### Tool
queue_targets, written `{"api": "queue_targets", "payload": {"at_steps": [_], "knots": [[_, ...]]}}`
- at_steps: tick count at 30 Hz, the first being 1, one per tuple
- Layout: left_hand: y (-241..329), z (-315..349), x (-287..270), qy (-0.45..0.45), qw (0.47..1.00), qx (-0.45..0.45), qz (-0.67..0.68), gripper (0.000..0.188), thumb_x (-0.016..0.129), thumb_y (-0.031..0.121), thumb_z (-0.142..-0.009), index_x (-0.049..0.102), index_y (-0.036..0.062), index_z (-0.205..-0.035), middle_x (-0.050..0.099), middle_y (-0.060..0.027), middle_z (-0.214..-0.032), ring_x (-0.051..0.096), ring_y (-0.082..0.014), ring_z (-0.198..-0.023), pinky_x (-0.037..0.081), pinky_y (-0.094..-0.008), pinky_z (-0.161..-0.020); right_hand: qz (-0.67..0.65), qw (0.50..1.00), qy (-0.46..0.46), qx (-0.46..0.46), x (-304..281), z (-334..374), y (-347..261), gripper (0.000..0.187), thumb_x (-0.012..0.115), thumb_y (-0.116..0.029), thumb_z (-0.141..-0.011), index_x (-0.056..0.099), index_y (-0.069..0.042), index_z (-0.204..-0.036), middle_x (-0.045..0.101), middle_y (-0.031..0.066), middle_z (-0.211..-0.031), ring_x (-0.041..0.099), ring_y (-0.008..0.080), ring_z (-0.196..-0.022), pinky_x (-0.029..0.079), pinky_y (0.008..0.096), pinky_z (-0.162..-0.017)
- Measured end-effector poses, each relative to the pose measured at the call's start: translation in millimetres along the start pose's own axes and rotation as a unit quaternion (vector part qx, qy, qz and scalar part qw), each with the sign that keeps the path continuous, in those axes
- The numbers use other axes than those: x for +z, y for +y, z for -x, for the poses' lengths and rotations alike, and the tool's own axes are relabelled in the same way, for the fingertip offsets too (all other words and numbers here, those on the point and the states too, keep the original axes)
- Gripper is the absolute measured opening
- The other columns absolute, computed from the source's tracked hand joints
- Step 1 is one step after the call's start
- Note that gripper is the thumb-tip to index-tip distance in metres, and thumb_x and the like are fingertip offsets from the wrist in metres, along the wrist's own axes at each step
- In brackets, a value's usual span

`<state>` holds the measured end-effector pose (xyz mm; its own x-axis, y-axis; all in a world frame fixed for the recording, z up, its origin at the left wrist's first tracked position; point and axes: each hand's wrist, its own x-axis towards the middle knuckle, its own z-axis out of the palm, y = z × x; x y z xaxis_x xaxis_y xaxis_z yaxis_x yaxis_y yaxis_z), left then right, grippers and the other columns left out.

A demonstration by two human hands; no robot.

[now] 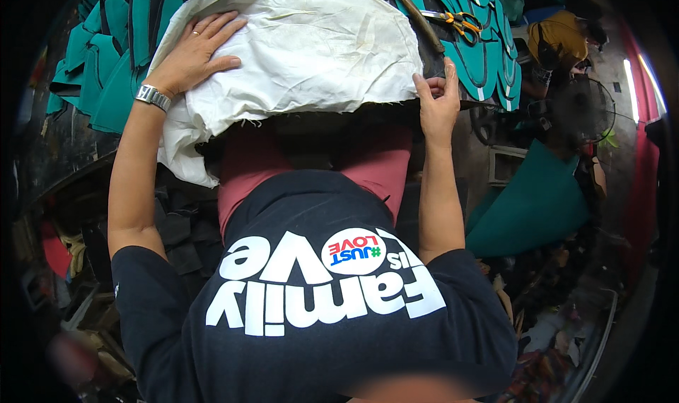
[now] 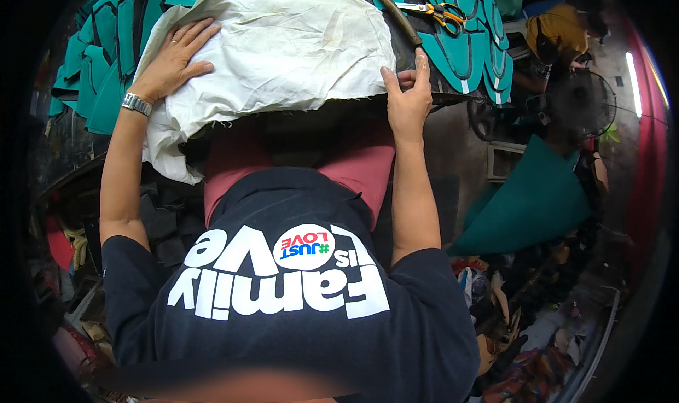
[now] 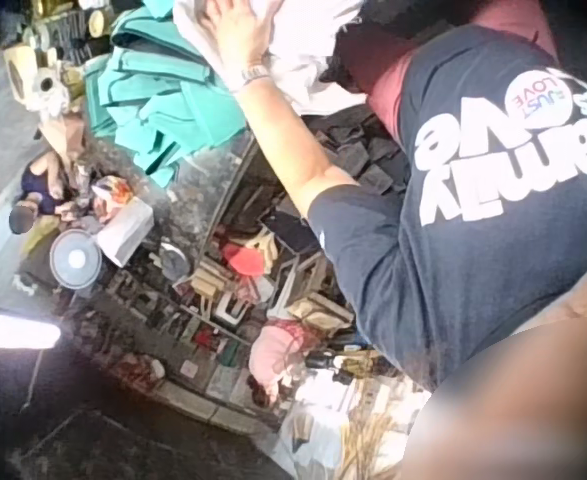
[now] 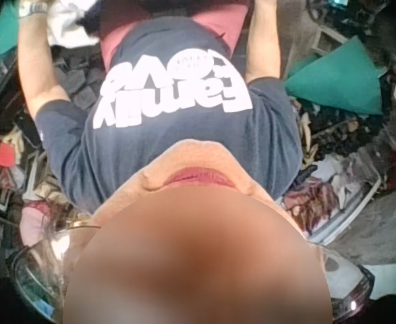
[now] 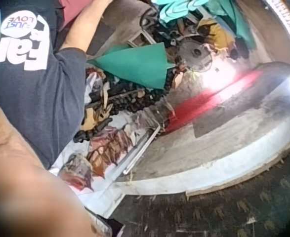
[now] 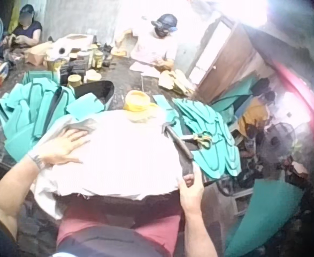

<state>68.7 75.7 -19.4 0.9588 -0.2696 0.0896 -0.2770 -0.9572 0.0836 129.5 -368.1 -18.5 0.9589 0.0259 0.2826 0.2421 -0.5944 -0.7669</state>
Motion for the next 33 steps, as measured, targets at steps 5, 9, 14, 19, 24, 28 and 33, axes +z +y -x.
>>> {"api": "queue_targets", "payload": {"at_steps": [5,9,14,19,24,28,33], "knots": [[36.3,6.3,-18.4,0.067,0.994,-0.044,-0.078,0.065,0.070,0.029,-0.089,0.045,0.0171,-0.148,0.043,-0.0097,-0.153,0.040,-0.0304,-0.140,0.031,-0.0453,-0.116,-0.111,0.993,-0.003,0.051,2.4,-4.0,4.1,0.086,0.082,-0.005,-0.077,0.037,0.001,-0.150,0.061,0.0068,-0.088,0.056,0.0094,-0.071,0.049,0.0230,-0.064],[97.2,15.8,3.2,0.086,0.973,-0.077,0.201,0.070,0.068,0.022,-0.092,0.036,0.0077,-0.152,0.042,-0.0210,-0.149,0.040,-0.0381,-0.138,0.034,-0.0442,-0.115,-0.227,0.965,-0.029,0.125,-0.1,-5.8,5.1,0.089,0.080,0.004,-0.074,0.035,0.000,-0.150,0.060,0.0063,-0.085,0.056,0.0080,-0.066,0.048,0.0215,-0.059],[96.4,21.4,23.9,0.164,0.974,-0.089,0.125,0.083,0.068,0.040,-0.092,0.027,0.0024,-0.155,0.038,-0.0260,-0.151,0.038,-0.0408,-0.140,0.034,-0.0442,-0.115,-0.222,0.971,-0.010,0.085,-5.5,-17.6,7.5,0.083,0.078,0.007,-0.074,0.038,-0.001,-0.146,0.059,0.0028,-0.080,0.055,0.0065,-0.064,0.046,0.0206,-0.056],[54.6,4.4,17.3,0.109,0.980,-0.111,0.123,0.091,0.068,0.046,-0.091,0.019,0.0070,-0.159,0.029,-0.0228,-0.159,0.028,-0.0365,-0.148,0.026,-0.0429,-0.121,-0.235,0.969,-0.045,0.063,8.3,-35.8,3.0,0.083,0.076,0.008,-0.074,0.038,-0.002,-0.147,0.062,0.0035,-0.086,0.056,0.0062,-0.069,0.047,0.0203,-0.059],[34.8,10.1,2.5,0.066,0.992,-0.068,0.086,0.094,0.066,0.057,-0.088,0.024,0.0107,-0.158,0.029,-0.0189,-0.160,0.031,-0.0362,-0.146,0.027,-0.0436,-0.120,-0.143,0.988,-0.040,0.035,5.6,-27.9,-6.3,0.093,0.076,0.006,-0.073,0.029,-0.003,-0.154,0.064,0.0058,-0.085,0.057,0.0075,-0.067,0.047,0.0214,-0.057],[40.9,20.5,-0.8,0.079,0.988,-0.047,0.124,0.102,0.072,0.061,-0.080,0.025,0.0143,-0.158,0.029,-0.0157,-0.161,0.028,-0.0361,-0.147,0.026,-0.0459,-0.121,-0.153,0.982,-0.056,0.099,-9.3,-9.8,-6.8,0.097,0.076,0.005,-0.074,0.025,-0.004,-0.156,0.063,0.0047,-0.079,0.055,0.0067,-0.064,0.044,0.0207,-0.052],[41.6,26.8,-6.5,0.072,0.980,-0.036,0.179,0.112,0.080,0.060,-0.070,0.026,0.0165,-0.158,0.029,-0.0151,-0.161,0.029,-0.0362,-0.147,0.025,-0.0458,-0.121,-0.132,0.978,-0.016,0.163,-13.0,-2.4,-9.4,0.101,0.078,0.003,-0.074,0.021,-0.004,-0.157,0.066,0.0085,-0.090,0.056,0.0078,-0.065,0.045,0.0201,-0.052]]}}
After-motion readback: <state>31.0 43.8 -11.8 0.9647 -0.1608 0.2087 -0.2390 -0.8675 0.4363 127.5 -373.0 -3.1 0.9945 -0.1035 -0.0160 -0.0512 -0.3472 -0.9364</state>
